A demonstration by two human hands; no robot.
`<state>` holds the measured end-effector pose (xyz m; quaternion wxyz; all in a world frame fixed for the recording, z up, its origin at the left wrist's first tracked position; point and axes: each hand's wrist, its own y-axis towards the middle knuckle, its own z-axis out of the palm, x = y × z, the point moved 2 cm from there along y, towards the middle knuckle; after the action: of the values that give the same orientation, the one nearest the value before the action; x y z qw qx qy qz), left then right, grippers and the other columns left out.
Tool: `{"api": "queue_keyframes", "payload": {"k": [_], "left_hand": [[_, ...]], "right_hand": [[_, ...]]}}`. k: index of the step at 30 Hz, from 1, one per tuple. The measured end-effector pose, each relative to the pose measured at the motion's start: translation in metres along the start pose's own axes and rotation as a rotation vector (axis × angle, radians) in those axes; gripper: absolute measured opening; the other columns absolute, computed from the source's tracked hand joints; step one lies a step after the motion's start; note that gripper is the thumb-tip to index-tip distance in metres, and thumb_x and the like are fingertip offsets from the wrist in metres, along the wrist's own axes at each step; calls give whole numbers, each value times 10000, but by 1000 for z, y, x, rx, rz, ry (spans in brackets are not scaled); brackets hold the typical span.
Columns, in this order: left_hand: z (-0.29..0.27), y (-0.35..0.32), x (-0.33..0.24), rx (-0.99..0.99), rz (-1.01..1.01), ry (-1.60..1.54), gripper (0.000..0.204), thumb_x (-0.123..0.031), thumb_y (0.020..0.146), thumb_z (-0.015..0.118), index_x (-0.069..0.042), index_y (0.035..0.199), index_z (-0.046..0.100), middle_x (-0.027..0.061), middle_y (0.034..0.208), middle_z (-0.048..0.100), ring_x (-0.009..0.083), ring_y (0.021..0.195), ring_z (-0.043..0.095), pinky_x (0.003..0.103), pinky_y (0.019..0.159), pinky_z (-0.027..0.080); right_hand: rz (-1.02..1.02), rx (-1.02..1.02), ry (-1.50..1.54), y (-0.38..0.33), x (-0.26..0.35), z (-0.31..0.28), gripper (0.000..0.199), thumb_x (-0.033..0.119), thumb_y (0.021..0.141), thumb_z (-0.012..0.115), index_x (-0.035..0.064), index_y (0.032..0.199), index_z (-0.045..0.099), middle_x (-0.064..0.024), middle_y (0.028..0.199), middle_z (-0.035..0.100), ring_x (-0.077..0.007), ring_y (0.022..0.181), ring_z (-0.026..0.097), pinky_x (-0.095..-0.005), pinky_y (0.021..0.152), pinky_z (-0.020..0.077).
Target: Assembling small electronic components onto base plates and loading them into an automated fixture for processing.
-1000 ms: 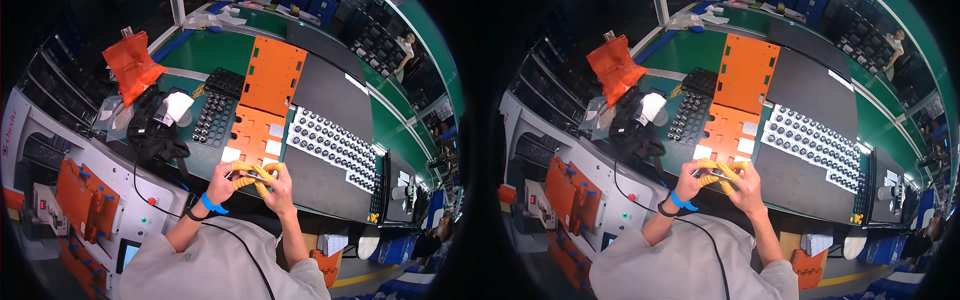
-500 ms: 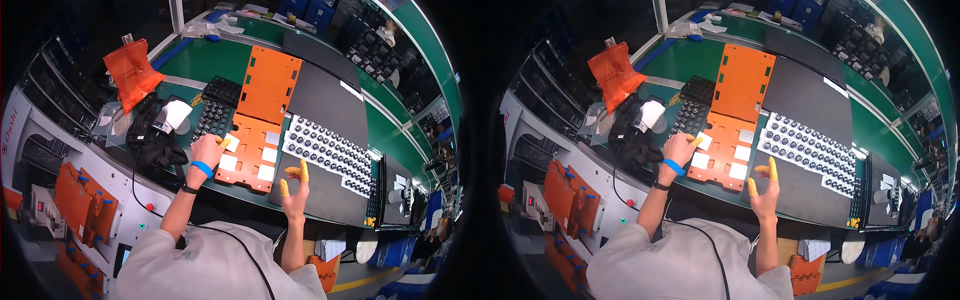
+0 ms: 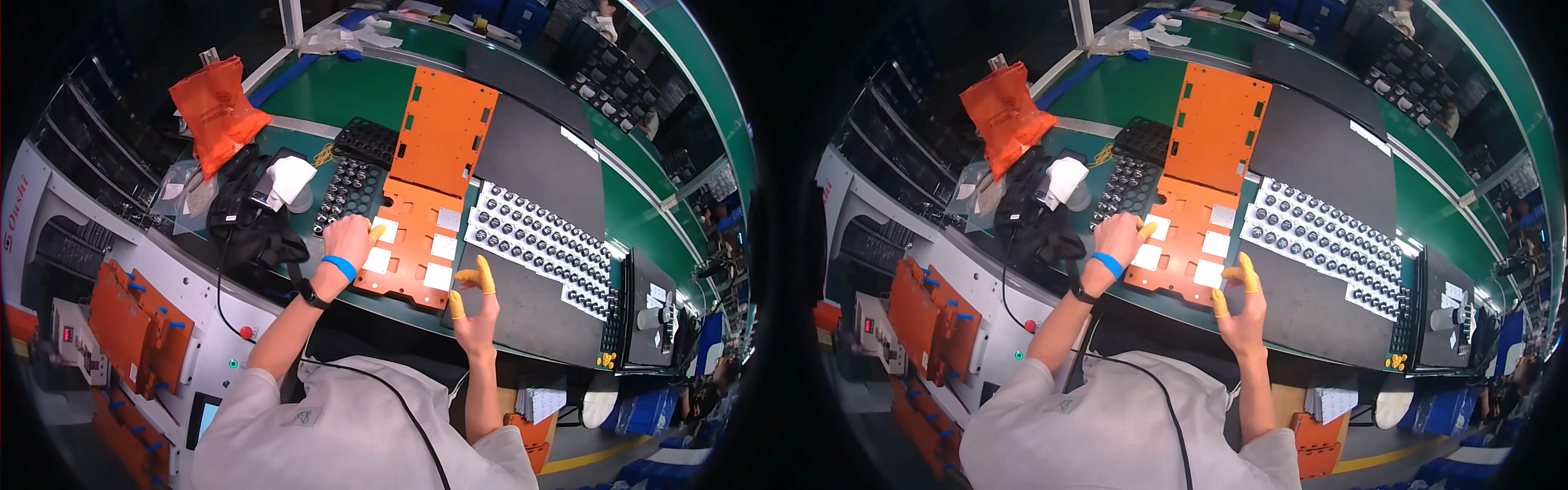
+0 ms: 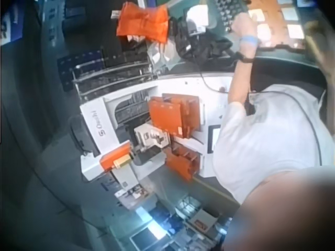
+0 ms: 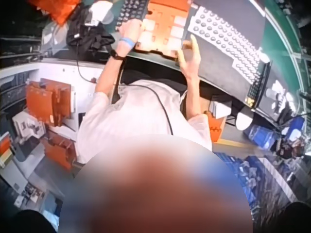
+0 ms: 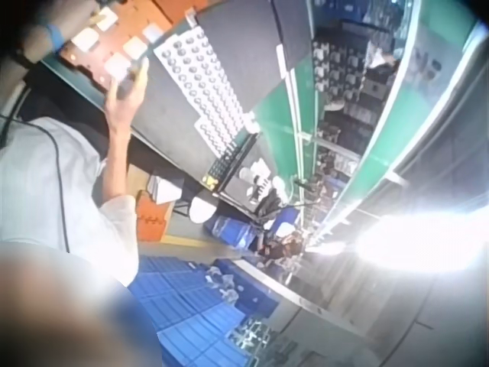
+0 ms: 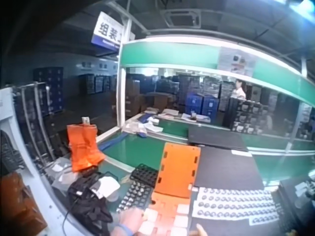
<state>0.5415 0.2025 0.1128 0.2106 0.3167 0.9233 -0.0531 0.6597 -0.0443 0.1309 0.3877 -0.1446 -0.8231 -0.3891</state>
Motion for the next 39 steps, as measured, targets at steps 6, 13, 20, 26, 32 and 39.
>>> {"api": "queue_keyframes", "payload": {"k": [6, 13, 20, 26, 32, 39], "left_hand": [[-3, 3, 6, -103, 78, 33, 330, -355, 831, 785, -48, 935, 724, 157, 877, 719, 358, 865, 697, 453, 718, 533], [-49, -67, -7, -296, 277, -612, 371, -131, 870, 700, -29, 1223, 646, 101, 856, 580, 252, 737, 578, 380, 671, 485], [-26, -104, 38, 507, 26, -1951, 618, -103, 900, 527, 41, 1489, 407, 14, 1037, 515, 107, 891, 501, 224, 807, 408], [-26, -127, 48, 630, -43, -2012, 673, -419, 1016, 523, -8, 1528, 373, 188, 1174, 659, 284, 964, 686, 397, 799, 594], [-41, -152, 35, 1009, 49, -1664, 637, -471, 1093, 300, -60, 1579, 279, 244, 1248, 629, 244, 745, 699, 302, 611, 585], [-37, -154, 23, 1118, 137, -2006, 587, -391, 1101, 354, -90, 1590, 234, 249, 1561, 382, 448, 1361, 489, 470, 1126, 433]], "right_hand": [[-282, 153, 9, 53, 37, 34, 587, -25, 837, 690, 11, 1399, 527, -142, 986, 650, -255, 846, 613, -348, 807, 512], [-178, 168, -73, 132, 11, 103, 246, 77, 839, 735, 62, 1085, 722, -94, 1002, 640, -254, 909, 596, -395, 879, 461], [-474, 291, -558, 172, -18, 189, 169, 159, 723, 774, 63, 861, 763, -121, 946, 613, -306, 1020, 558, -546, 1147, 303], [-436, 263, -817, 186, -43, 223, 280, 302, 686, 795, 38, 775, 759, -175, 987, 616, -352, 1061, 535, -526, 1112, 308], [-441, 275, -872, 190, -46, 230, 299, 322, 647, 824, 45, 735, 754, -153, 956, 629, -322, 1024, 537, -471, 1003, 356], [-438, 229, -782, 187, -37, 224, 187, 208, 610, 759, 45, 694, 722, -163, 919, 600, -333, 1009, 542, -469, 1013, 365]]}}
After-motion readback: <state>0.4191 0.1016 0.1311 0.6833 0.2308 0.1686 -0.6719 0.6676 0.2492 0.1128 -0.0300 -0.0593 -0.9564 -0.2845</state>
